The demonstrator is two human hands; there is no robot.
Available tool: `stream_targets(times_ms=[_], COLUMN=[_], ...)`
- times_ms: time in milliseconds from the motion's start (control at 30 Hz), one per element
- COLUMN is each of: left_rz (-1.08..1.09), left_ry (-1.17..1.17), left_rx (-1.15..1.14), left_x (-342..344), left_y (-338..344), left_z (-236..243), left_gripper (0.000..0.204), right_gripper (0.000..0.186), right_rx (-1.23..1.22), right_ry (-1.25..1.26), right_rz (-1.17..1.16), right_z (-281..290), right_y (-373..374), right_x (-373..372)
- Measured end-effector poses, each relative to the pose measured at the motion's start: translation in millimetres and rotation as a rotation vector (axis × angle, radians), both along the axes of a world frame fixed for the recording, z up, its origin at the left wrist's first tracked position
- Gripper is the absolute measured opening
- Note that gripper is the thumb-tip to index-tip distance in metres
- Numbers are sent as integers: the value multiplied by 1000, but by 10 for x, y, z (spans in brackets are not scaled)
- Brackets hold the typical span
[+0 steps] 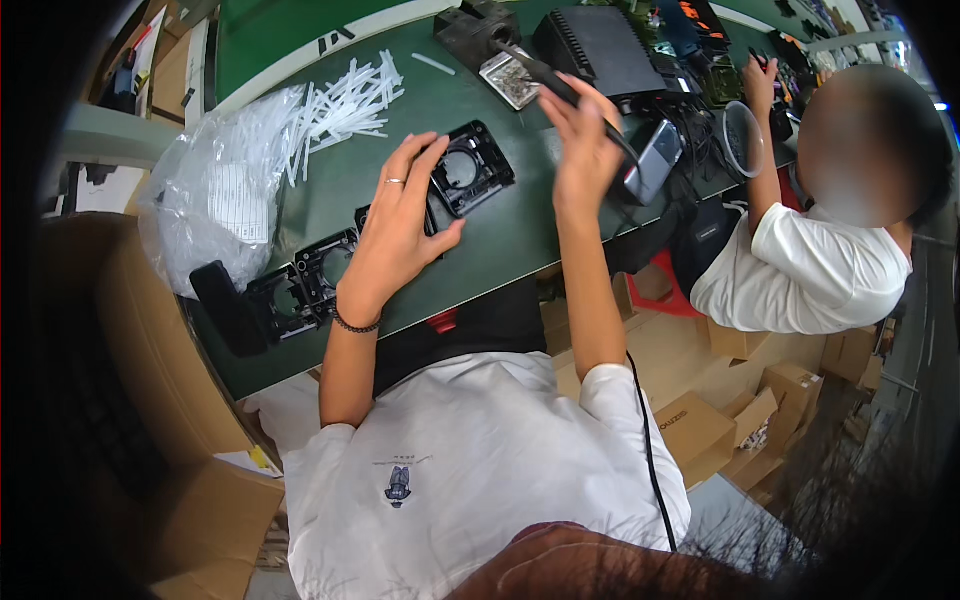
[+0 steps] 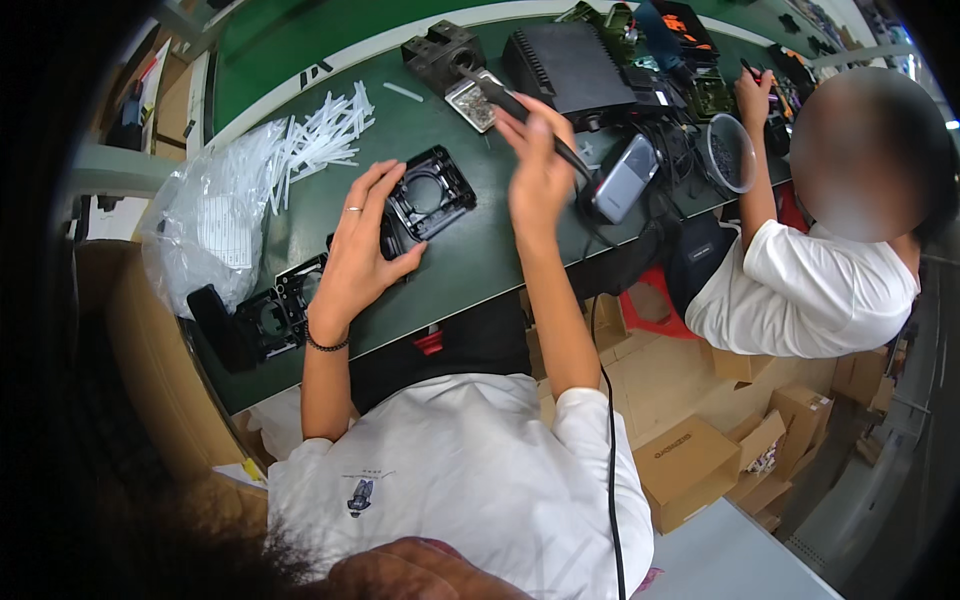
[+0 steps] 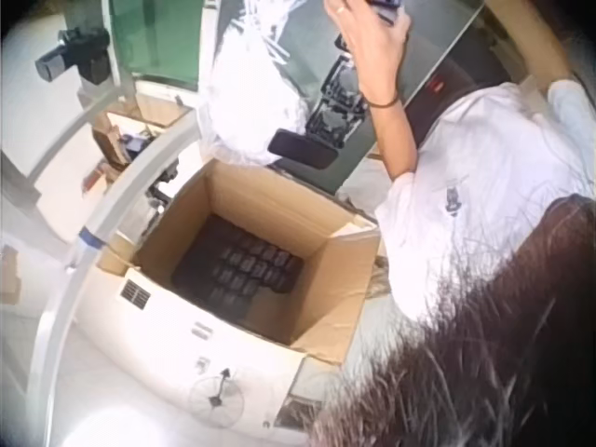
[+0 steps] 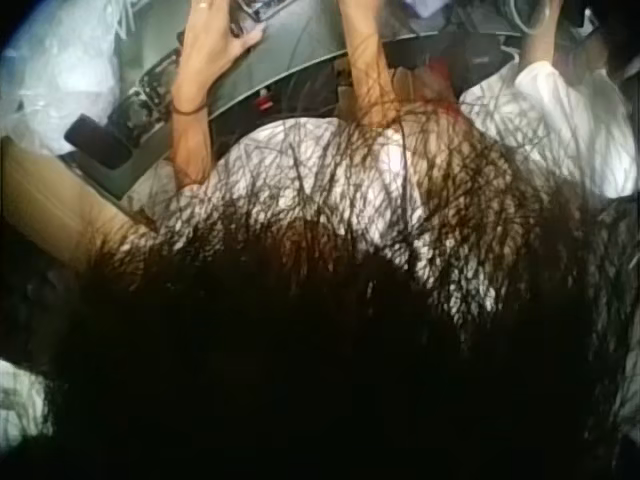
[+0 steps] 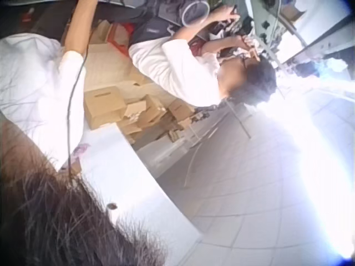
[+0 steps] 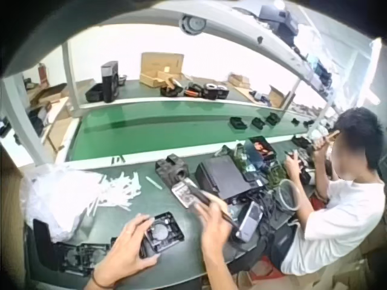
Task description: Using a soldering iron to join or repair black plastic electronic housings on a workshop assembly line.
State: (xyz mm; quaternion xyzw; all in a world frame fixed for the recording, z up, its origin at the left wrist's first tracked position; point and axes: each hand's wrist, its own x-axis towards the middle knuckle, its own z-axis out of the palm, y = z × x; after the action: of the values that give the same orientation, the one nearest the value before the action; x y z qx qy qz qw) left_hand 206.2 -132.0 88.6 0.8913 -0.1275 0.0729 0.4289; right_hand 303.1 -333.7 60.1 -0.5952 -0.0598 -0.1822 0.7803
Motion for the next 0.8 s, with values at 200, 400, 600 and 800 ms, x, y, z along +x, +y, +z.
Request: stream_targets(times_ms=[200,400,600,800], left_rz=[108,131,108,110], left_ry=[-33,-55,-100,-118], left_rx=[-23,-6,7,-1], left_x=[24,44,59,62], left_y=[31,34,52,36], left_z=[-32,-79,-103,-115], left_gripper=[88,86,87,87], right_gripper=[23,20,18,22], right_rx=[24,-197,-350,-413], right_ry=[37,-90,-140,-149], right_rz=[-58,8,2,-67], right_z=[-297,-470,-523,-559], right_y=[-428,-435,-477,-466], right_x=[-824,-1024,-1039,-1018])
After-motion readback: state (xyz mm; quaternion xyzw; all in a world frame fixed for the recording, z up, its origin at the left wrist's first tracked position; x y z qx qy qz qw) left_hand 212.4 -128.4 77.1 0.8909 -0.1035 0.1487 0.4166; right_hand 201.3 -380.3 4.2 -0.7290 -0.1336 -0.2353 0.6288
